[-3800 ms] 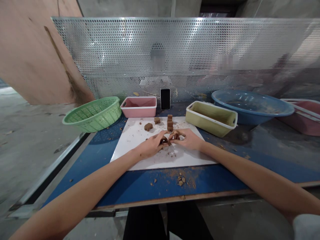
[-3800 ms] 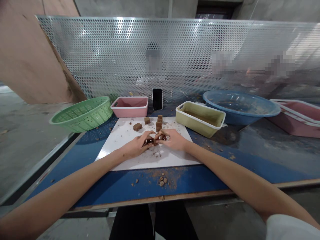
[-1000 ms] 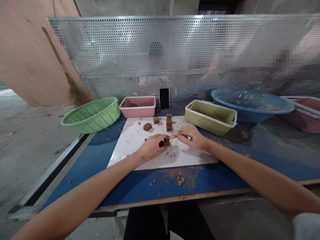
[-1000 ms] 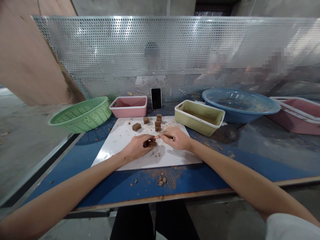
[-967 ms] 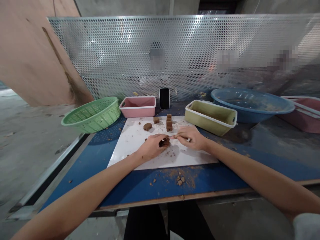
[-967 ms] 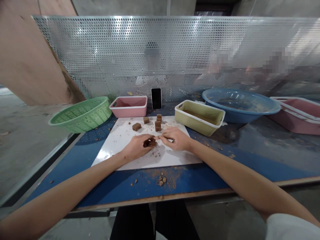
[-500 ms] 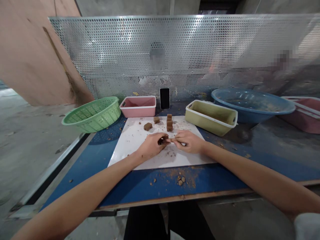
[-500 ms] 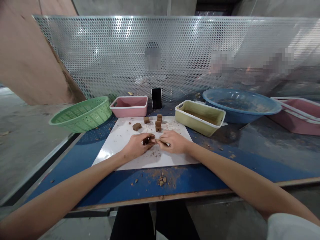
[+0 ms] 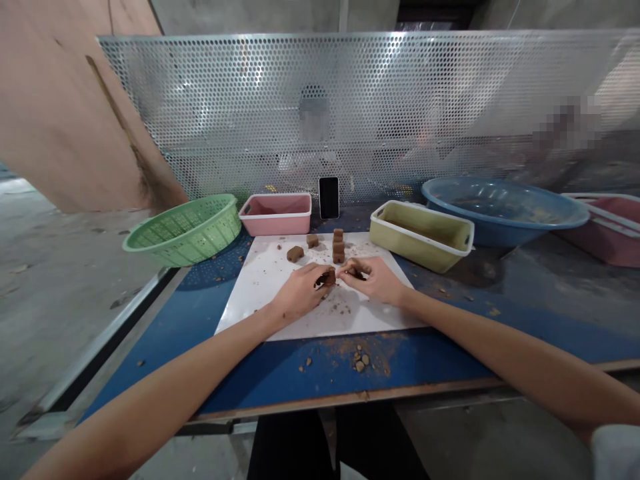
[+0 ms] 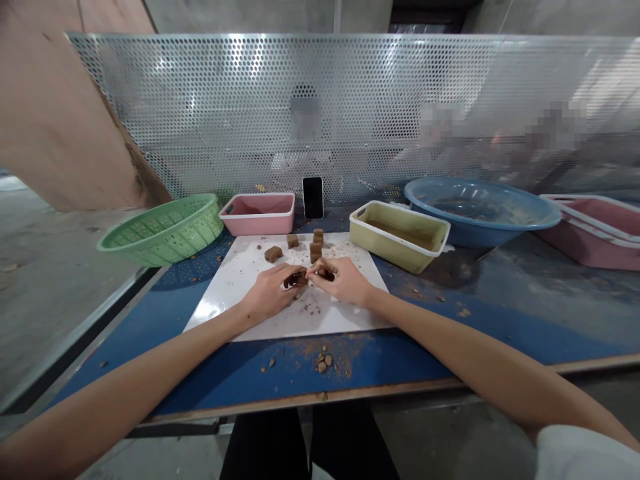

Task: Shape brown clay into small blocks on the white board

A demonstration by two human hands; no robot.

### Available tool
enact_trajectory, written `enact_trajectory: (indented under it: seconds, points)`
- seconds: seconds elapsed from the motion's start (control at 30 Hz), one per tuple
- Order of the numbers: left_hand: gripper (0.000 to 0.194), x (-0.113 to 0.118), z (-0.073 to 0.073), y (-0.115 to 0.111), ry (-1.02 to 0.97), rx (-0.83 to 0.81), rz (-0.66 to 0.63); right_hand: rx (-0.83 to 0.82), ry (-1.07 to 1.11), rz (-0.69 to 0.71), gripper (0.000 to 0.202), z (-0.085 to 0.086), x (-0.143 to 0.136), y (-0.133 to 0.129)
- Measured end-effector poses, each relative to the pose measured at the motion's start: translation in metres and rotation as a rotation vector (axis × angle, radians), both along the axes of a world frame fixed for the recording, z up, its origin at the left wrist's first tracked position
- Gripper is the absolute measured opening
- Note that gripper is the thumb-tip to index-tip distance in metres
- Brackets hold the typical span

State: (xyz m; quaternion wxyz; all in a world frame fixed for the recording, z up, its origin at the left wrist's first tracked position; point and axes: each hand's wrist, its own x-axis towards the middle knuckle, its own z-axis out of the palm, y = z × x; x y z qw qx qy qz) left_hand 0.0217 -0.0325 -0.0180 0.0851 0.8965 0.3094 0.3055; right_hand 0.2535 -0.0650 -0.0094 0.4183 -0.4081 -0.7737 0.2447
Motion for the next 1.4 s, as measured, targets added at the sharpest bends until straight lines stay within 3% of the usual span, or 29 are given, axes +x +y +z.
enact_trajectory:
  seconds: [0.13,0.3,0.8,0.97,1.4]
  points:
    - [0.017,0.000,0.000,-0.001,-0.003,0.042,-0.021,-0.125,0.021,0.002,0.028,0.004,-0.008,-0.004]
    - [0.016,0.000,-0.002,0.002,0.032,0.048,-0.005,-0.115,0.065,-0.090,0.031,0.006,-0.012,-0.006]
    - [0.017,0.000,-0.004,0.002,0.014,0.098,-0.028,-0.127,0.069,-0.047,0.027,0.004,-0.014,-0.007]
    - [0.013,0.000,0.000,-0.002,-0.028,0.028,0.000,-0.116,0.097,-0.041,0.028,0.003,-0.009,-0.003]
    - [0.023,-0.002,0.003,-0.001,-0.195,-0.112,0.012,-0.113,0.086,0.003,0.027,-0.002,-0.004,0.002]
